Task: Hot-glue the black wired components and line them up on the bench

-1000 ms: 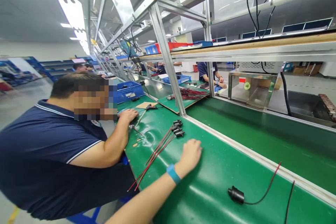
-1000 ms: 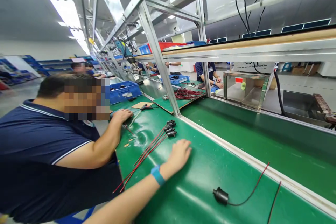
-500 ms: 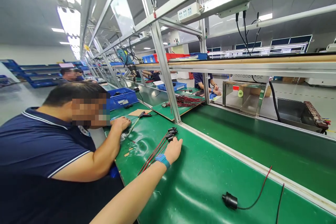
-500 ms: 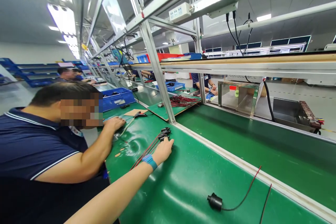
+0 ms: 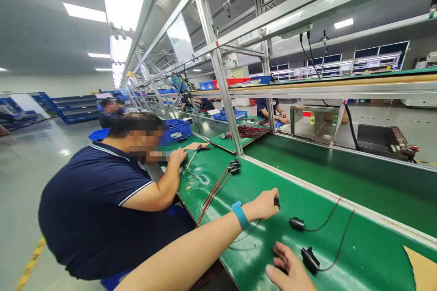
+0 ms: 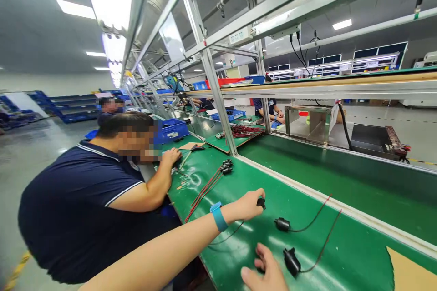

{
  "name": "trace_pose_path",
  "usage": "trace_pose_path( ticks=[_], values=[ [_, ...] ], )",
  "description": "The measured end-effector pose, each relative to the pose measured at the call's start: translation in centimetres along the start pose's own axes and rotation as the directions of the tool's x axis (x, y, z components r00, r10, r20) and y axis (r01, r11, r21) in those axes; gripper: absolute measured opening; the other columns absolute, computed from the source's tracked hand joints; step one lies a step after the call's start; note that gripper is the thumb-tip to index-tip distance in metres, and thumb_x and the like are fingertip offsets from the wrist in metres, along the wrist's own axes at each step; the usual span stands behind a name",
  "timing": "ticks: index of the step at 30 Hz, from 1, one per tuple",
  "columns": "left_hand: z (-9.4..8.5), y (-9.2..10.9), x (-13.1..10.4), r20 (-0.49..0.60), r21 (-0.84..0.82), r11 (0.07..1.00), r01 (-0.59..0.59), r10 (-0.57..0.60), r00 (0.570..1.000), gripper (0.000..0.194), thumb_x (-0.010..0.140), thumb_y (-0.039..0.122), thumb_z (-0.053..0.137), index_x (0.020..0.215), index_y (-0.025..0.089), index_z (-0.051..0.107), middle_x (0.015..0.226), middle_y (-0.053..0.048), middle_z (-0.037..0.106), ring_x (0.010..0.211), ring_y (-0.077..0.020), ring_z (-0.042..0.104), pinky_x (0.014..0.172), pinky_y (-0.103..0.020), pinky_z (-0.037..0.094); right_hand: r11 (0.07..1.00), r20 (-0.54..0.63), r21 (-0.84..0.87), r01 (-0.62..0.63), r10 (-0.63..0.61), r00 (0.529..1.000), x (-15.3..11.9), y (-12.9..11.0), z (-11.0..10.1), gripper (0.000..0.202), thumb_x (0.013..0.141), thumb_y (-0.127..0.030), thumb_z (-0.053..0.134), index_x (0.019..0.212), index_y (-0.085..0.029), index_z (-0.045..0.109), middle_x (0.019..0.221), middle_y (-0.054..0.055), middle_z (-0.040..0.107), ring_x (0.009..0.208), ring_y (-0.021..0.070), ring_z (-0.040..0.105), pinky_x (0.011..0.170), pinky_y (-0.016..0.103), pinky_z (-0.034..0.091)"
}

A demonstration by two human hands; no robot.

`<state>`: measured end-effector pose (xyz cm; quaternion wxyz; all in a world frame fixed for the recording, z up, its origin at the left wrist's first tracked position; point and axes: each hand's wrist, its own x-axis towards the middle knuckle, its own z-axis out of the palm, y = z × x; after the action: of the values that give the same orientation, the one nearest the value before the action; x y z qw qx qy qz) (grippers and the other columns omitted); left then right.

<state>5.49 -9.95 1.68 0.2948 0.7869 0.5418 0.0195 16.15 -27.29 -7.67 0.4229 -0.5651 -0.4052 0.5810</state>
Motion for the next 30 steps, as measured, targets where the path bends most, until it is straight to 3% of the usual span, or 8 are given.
trace_pose_path(
  ticks=[4, 7, 11, 15, 20, 24, 28, 30],
  values=[
    [2.0, 3.6, -1.4, 0.087, -0.279, 0.96, 0.039, -0.015, 0.996, 0.038, 0.092, 0.036, 0.061, 0.122, 0.013, 0.056, 0.071, 0.004, 0.061, 0.054, -0.0068, 0.055, 0.055, -0.022, 0.047, 0.984, 0.042, 0.177, -0.005, -0.002, 0.999, 0.5, -1.4, 3.2, 0.121, 0.043, -0.08, 0.08, 0.136, -0.012, 0.047, 0.143, 0.025, 0.055, 0.121, 0.0268, 0.065, 0.101, 0.036, 0.054],
    [3.1, 5.3, -2.2, 0.153, -0.486, 0.872, 0.063, 0.013, 0.988, 0.048, 0.087, 0.029, 0.065, 0.13, 0.016, 0.049, 0.064, 0.007, 0.058, 0.044, -0.0059, 0.053, 0.047, -0.019, 0.039, 0.984, 0.028, 0.18, -0.009, 0.004, 1.0, -1.3, -2.2, 3.0, 0.106, 0.056, -0.074, 0.077, 0.134, -0.011, 0.043, 0.105, 0.015, 0.072, 0.083, 0.0191, 0.072, 0.072, 0.029, 0.056],
    [4.2, 6.4, -3.0, 0.239, -0.697, 0.706, 0.124, 0.066, 0.969, 0.032, 0.082, 0.029, 0.068, 0.11, 0.015, 0.06, 0.07, 0.004, 0.061, 0.044, -0.0046, 0.054, 0.046, -0.018, 0.039, 1.0, -0.116, 0.004, -0.016, 0.016, 0.993, -4.1, -3.2, -0.4, 0.06, 0.083, -0.053, 0.059, 0.125, -0.013, 0.046, 0.069, -0.002, 0.061, 0.043, 0.0095, 0.05, 0.045, 0.021, 0.034],
    [5.6, 7.3, -4.2, 0.321, -0.823, 0.525, 0.219, 0.111, 0.941, 0.028, 0.086, 0.037, 0.064, 0.101, 0.013, 0.06, 0.07, 0.002, 0.06, 0.047, -0.0057, 0.056, 0.05, -0.02, 0.046, 0.947, -0.289, -0.318, 0.048, -0.145, 0.946, -6.6, -4.4, -5.0, 0.036, 0.089, -0.028, 0.052, 0.123, -0.016, 0.056, 0.068, -0.002, 0.058, 0.058, 0.0111, 0.052, 0.06, 0.023, 0.038],
    [7.6, 8.1, -6.5, 0.414, -0.879, 0.349, 0.325, 0.222, 0.883, 0.033, 0.086, 0.026, 0.064, 0.116, 0.012, 0.059, 0.075, -0.003, 0.065, 0.059, -0.0109, 0.066, 0.062, -0.024, 0.055, 0.743, -0.243, -0.659, 0.117, -0.358, 0.901, -9.7, -5.0, -9.0, 0.026, 0.094, -0.022, 0.044, 0.099, -0.019, 0.07, 0.095, 0.01, 0.068, 0.086, 0.0191, 0.059, 0.078, 0.031, 0.039],
    [9.5, 8.4, -8.2, 0.455, -0.882, 0.276, 0.382, 0.287, 0.843, 0.044, 0.08, 0.033, 0.077, 0.116, 0.012, 0.061, 0.082, -0.003, 0.065, 0.059, -0.0076, 0.063, 0.058, -0.02, 0.052, 0.591, -0.165, -0.794, 0.145, -0.438, 0.884, -11.9, -4.5, -10.6, 0.025, 0.095, -0.024, 0.047, 0.093, -0.02, 0.072, 0.086, 0.007, 0.064, 0.073, 0.0169, 0.054, 0.069, 0.029, 0.033],
    [11.4, 8.8, -9.7, 0.447, -0.892, 0.228, 0.389, 0.322, 0.835, 0.051, 0.071, 0.045, 0.084, 0.103, 0.013, 0.061, 0.077, 0.0, 0.061, 0.061, -0.0064, 0.059, 0.056, -0.018, 0.048, 0.275, 0.007, -0.933, 0.23, -0.628, 0.778, -13.8, -4.4, -11.6, 0.025, 0.099, -0.02, 0.044, 0.092, -0.021, 0.068, 0.077, 0.002, 0.06, 0.065, 0.0144, 0.053, 0.062, 0.028, 0.032],
    [12.1, 8.9, -10.5, 0.441, -0.896, 0.226, 0.383, 0.331, 0.835, 0.049, 0.071, 0.048, 0.084, 0.097, 0.013, 0.06, 0.078, 0.0, 0.061, 0.061, -0.0062, 0.057, 0.055, -0.018, 0.045, 0.206, 0.052, -0.949, 0.241, -0.648, 0.76, -14.6, -4.7, -12.0, 0.024, 0.1, -0.019, 0.043, 0.091, -0.02, 0.065, 0.076, 0.0, 0.059, 0.065, 0.0136, 0.053, 0.062, 0.027, 0.034]
  ],
)
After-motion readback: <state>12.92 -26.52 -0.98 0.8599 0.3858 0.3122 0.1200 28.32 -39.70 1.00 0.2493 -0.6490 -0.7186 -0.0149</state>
